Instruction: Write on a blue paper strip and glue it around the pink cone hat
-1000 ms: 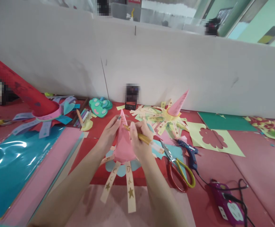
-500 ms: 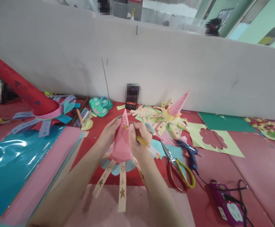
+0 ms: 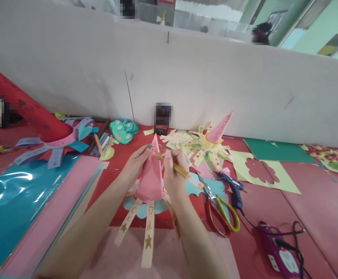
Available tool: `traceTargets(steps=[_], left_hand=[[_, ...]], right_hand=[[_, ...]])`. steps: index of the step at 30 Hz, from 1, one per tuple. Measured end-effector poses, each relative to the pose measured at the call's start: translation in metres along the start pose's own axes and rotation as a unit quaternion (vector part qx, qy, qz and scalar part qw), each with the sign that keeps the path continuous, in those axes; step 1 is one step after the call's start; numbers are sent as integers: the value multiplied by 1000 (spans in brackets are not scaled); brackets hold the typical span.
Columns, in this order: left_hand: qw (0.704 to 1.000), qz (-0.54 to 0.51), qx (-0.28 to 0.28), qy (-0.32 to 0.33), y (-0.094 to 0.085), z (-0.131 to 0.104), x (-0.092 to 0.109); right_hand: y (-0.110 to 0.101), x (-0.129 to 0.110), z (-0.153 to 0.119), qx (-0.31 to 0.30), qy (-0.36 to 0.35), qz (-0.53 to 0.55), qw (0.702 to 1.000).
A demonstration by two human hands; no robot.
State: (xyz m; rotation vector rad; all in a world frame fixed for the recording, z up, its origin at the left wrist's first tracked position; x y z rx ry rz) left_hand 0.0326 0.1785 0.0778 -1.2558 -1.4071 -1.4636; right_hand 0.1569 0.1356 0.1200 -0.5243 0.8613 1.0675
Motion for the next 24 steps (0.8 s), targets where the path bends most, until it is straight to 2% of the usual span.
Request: traceTargets(steps=[14, 17, 21, 24], left_hand=[[1000, 1, -3, -8, 2, -1, 3], [1000, -3, -1, -10, 1, 0, 1], [1000, -14, 2, -11, 0, 1, 0], [1000, -24, 1, -13, 0, -1, 2]], right_hand=[[0, 4, -2, 11, 16, 13, 1000], [1, 4, -2, -5, 19, 10, 1000], [-1, 0, 1, -16, -6, -40, 999], [-1, -4, 1, -13, -35, -38, 999]])
Point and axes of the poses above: each hand's wrist, its own z-axis towards the middle knuckle, its own y-axis out of the palm, x = y × z, the point moved 5 cm from there along z, towards the middle knuckle, and after that the axes turned 1 degree about -y, right-handed, at the moved point
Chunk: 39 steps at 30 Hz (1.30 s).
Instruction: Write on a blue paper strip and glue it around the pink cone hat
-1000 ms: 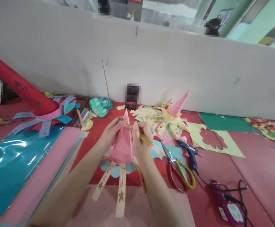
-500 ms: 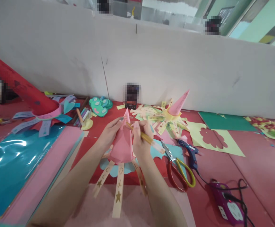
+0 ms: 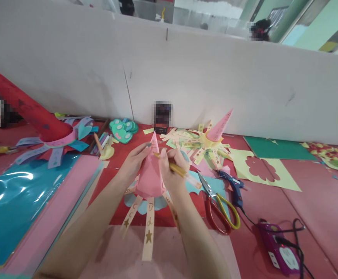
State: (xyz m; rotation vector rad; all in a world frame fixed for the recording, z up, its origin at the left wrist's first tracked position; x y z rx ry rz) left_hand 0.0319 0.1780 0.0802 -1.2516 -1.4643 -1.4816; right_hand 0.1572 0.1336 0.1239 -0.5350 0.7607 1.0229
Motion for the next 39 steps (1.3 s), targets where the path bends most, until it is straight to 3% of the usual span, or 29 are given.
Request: traceTargets(steps=[17, 28, 39], left_hand=[[1000, -22, -11, 8, 2, 0, 2], [1000, -14, -6, 15, 0, 2, 1], [1000, -7, -16, 15, 5, -3, 7]], right_hand=[[2, -10, 1, -11, -146, -32, 989], [6, -2, -1, -30, -115, -33, 992], [4, -10, 1, -15, -122, -37, 992]])
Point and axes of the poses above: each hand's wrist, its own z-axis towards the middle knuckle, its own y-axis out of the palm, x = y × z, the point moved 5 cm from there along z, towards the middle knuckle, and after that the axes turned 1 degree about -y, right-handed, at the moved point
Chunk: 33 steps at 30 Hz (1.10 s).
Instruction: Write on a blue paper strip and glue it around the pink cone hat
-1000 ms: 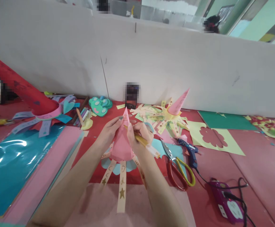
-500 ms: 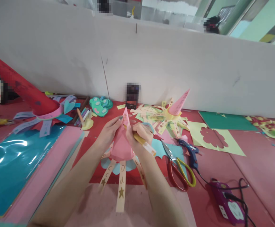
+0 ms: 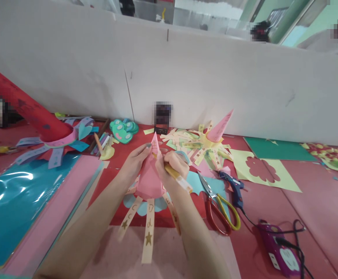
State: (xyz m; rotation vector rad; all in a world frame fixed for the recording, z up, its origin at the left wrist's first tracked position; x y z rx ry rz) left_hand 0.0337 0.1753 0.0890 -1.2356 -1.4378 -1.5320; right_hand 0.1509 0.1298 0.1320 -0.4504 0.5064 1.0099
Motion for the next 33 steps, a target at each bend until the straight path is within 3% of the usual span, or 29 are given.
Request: traceTargets(steps=[16, 33], left_hand=[[1000, -3, 3, 3, -2, 1, -1], [1000, 12, 19, 9, -5, 1, -2]], right_hand=[[2, 1, -2, -9, 5, 12, 1000], [0, -4, 0, 1, -9, -61, 998]])
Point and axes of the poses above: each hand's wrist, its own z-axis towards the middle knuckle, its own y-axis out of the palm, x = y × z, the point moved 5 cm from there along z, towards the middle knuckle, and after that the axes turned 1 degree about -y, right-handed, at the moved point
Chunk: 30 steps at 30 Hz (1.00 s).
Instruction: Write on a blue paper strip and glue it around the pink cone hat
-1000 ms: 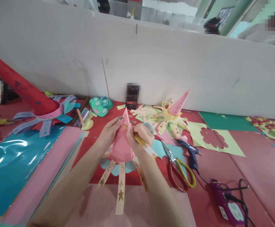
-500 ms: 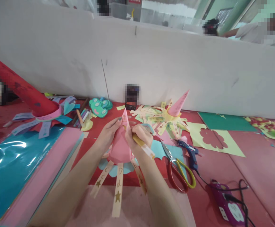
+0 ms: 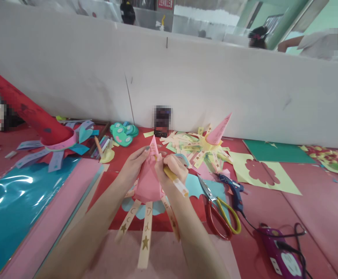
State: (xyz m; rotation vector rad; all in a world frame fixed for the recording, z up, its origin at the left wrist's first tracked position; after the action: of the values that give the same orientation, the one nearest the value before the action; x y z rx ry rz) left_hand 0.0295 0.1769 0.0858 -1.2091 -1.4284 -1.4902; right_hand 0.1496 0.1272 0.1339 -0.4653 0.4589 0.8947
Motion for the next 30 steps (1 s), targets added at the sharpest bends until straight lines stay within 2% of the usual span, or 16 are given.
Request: traceTargets(steps=[9, 23, 30], left_hand=[[1000, 4, 5, -1, -2, 0, -1], [1000, -2, -8, 0, 2, -3, 4], [1000, -15, -19, 6, 2, -1, 2]], right_hand=[[-1, -4, 2, 1, -9, -3, 1000], [1, 1, 0, 9, 1, 32, 999], [1, -1, -4, -5, -12, 32, 999]])
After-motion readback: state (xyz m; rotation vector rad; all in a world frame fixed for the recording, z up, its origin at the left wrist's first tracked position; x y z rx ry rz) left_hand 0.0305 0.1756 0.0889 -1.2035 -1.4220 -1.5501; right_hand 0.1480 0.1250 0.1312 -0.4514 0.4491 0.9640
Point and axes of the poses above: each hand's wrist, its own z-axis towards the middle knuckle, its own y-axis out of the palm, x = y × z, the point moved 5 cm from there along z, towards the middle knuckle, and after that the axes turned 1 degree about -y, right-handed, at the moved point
